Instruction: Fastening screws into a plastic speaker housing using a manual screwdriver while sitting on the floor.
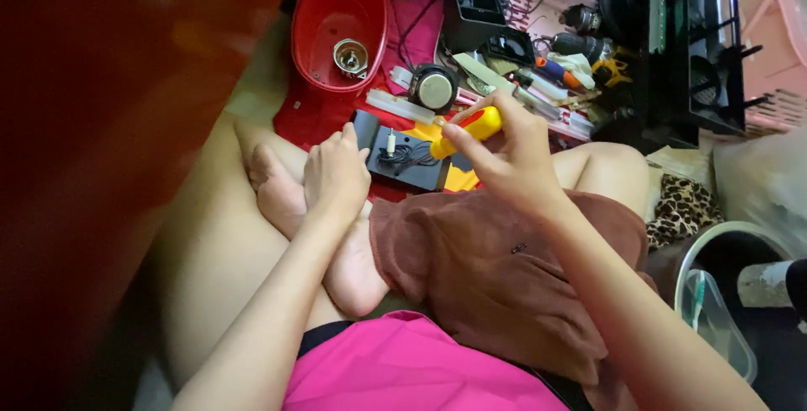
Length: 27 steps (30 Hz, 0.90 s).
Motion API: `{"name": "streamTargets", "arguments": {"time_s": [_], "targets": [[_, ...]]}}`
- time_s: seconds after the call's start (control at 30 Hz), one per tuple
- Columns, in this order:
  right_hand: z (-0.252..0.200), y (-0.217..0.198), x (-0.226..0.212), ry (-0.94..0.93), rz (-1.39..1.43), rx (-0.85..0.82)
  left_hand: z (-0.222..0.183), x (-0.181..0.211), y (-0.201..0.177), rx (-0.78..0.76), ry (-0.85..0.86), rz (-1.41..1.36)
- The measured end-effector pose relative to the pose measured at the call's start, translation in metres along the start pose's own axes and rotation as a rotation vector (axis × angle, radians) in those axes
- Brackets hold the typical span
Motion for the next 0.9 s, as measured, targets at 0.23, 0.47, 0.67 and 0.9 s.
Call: {"name": "streamTargets", "arguments": {"time_s": [0.23,0.47,0.67,0.9], "targets": [[0.004,0.009,-0.01,0.006,-0.07,-0.062,0.0,0.0,0.001,0.013,0.03,-0.002],[0.007,0.022,-0.013,-0.148,-0.186,-0.088,-0.002,0.002,-0.005,0.013,0.05,-0.003],[0.008,0.027,-0.023,-0.216,-0.247,-0.152,-0.001,0.003,-0.004,0.02,0.078,0.026],[0.007,0.03,-0.039,-0.143,-0.416,-0.287,-0.015,0.023,-0.025,0.275,0.366,-0.107]]}}
Point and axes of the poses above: each hand's wrist, its own z-axis towards the middle knuckle, its own y-axis out of the palm, x = y × z, the point moved 4 cm from there along z, towards the middle knuckle, and after that the axes turned 3 degrees about -x, right-handed, at the moved point
